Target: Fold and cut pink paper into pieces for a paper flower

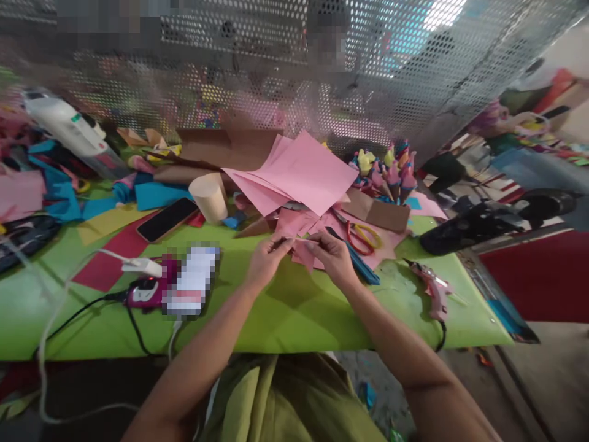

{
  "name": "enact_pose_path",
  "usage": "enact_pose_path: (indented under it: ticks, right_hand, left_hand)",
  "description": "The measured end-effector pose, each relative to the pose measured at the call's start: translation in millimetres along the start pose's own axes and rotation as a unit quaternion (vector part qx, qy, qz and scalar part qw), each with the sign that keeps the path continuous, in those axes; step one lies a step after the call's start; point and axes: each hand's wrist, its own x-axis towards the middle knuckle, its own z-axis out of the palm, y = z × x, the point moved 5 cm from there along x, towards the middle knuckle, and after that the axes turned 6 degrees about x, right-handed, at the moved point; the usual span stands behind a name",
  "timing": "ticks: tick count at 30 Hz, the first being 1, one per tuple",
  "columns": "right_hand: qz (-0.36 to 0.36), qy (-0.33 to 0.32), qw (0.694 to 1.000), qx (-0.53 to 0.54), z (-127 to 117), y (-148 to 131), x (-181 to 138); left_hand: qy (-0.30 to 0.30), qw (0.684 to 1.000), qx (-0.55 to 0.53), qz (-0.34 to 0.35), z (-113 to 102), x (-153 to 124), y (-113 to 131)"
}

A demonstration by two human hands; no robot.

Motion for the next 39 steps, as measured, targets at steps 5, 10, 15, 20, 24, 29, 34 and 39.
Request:
enact_pose_path:
  ticks: [5,10,15,20,24,29,34,39]
  right_hand:
    - [0.004,0.02,1.0,0.02,-3,2,3]
    - [-0.008,0.021,0.999,0.039,-4,7,8]
    - [-0.046,0.024,0.999,0.015,-4,7,8]
    - [-0.064,0.033,0.996,-0.042,-3,6,6]
    - [-0.023,0.061,0.998,-0.018,-2,11,5]
    - [0.021,0.057,0.998,0.03,-6,16,10]
    - [0.04,0.029,0.998,0.047,-21,16,18]
    - [0.068,-0.14,0.986,-0.066,-15,18,17]
  left_hand:
    - [-0.013,1.0,-0.015,0.001,1,1,1]
    - [-0.021,0.997,-0.069,-0.02,1,2,-2]
    - [-0.017,0.996,-0.082,-0.028,0,6,-12]
    - [0.023,0.995,-0.093,-0.031,-4,10,-18]
    - [0.043,0.995,-0.092,-0.019,-6,11,-18]
    - [0.068,0.995,-0.079,0.005,-10,11,-18]
    - [0.168,0.984,-0.037,0.055,-29,12,-10]
    - [0.209,0.974,-0.025,0.081,-40,10,-1]
